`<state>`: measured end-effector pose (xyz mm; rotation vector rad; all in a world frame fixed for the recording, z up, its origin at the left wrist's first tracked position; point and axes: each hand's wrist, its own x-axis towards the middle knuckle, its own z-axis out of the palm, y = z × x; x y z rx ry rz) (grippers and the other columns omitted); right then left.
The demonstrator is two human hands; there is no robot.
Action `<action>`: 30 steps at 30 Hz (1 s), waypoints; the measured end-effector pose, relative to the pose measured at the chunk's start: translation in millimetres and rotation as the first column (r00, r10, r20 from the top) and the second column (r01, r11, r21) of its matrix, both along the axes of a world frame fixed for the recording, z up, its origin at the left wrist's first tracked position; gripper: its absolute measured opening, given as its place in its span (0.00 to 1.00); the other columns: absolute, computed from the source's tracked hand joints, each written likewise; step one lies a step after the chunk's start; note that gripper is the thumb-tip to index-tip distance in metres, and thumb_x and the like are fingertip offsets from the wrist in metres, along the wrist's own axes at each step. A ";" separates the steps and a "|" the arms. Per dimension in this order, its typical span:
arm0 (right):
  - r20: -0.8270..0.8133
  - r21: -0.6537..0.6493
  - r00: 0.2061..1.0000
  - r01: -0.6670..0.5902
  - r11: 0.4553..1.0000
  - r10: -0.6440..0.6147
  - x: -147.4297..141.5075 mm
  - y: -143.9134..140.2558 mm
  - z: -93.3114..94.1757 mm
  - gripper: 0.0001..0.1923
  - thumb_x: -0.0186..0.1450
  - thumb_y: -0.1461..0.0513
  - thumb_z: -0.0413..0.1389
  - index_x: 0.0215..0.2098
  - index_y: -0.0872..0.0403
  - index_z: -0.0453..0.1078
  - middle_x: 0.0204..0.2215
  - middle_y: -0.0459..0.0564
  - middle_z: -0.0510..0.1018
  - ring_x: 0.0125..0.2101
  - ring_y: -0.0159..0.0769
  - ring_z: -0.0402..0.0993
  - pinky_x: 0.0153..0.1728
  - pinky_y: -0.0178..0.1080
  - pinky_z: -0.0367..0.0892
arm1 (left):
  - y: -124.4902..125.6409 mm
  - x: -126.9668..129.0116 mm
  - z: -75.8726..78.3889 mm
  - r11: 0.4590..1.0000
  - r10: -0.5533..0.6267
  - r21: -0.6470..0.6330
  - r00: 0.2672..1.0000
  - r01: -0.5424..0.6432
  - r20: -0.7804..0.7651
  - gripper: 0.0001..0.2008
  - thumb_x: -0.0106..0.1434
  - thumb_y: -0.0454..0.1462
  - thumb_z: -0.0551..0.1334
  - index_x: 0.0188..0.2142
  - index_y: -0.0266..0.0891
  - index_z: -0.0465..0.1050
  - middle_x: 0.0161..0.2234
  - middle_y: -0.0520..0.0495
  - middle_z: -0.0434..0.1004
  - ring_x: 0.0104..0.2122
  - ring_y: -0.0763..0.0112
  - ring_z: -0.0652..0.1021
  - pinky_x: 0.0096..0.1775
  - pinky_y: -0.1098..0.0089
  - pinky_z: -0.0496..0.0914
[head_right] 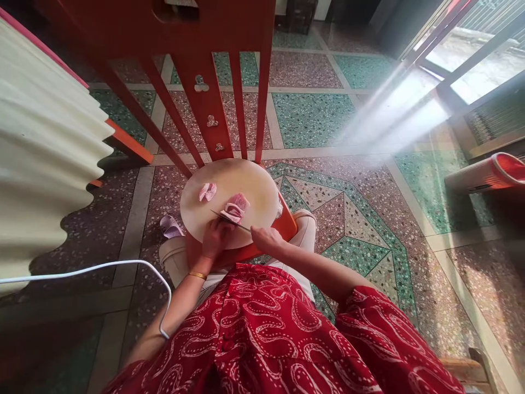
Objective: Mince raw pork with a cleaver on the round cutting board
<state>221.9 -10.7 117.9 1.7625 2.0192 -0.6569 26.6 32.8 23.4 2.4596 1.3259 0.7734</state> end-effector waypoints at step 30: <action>-0.164 0.173 0.963 0.244 0.954 -0.216 71.9 -54.0 -10.2 0.10 0.68 0.59 0.41 0.38 0.53 0.62 0.29 0.48 0.77 0.25 0.31 0.71 0.21 0.32 0.53 | 37.2 1.5 21.9 0.973 -0.232 -0.053 0.935 0.226 -0.270 0.19 0.56 0.33 0.54 0.48 0.44 0.67 0.48 0.43 0.68 0.51 0.60 0.66 0.52 0.59 0.58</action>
